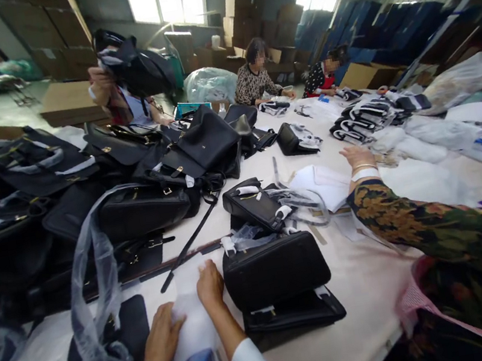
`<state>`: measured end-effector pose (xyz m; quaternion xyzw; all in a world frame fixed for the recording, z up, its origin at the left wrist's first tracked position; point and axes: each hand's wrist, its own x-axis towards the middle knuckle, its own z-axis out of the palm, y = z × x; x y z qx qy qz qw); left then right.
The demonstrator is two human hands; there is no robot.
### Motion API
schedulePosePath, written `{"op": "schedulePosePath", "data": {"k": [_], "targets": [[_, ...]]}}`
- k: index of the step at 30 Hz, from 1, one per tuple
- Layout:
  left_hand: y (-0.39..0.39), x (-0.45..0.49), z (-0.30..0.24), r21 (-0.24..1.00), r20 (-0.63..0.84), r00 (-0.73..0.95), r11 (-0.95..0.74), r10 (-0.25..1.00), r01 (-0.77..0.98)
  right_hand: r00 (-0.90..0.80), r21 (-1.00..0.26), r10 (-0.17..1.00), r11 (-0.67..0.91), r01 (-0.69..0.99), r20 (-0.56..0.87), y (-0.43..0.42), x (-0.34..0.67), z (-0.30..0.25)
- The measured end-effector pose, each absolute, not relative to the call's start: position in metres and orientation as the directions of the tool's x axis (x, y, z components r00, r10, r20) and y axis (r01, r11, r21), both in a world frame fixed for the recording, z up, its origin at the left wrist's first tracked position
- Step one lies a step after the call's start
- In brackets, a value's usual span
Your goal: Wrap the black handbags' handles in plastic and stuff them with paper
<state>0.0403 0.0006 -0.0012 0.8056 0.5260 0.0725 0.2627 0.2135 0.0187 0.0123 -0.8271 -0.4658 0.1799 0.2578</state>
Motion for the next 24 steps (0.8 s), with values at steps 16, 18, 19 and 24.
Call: {"op": "schedulePosePath", "data": {"k": [16,18,19,24], "targets": [[0.027,0.016,0.042,0.656,-0.335,0.337,-0.039,0.88,0.754,0.42,-0.514,0.905,-0.326,0.793,0.074,-0.01,0.192,0.073],[0.039,-0.018,0.073,0.744,-0.292,0.261,0.047,0.92,0.667,0.344,-0.506,0.932,-0.244,0.828,0.113,-0.018,0.184,0.109],[0.041,-0.039,0.091,0.787,-0.259,0.216,0.076,0.942,0.612,0.284,-0.505,0.951,-0.186,0.843,0.123,-0.023,0.177,0.126],[0.009,-0.145,0.174,0.947,-0.192,0.339,0.083,0.921,0.31,-0.244,-0.634,0.969,0.208,0.744,0.032,-0.048,0.106,0.187]]}}
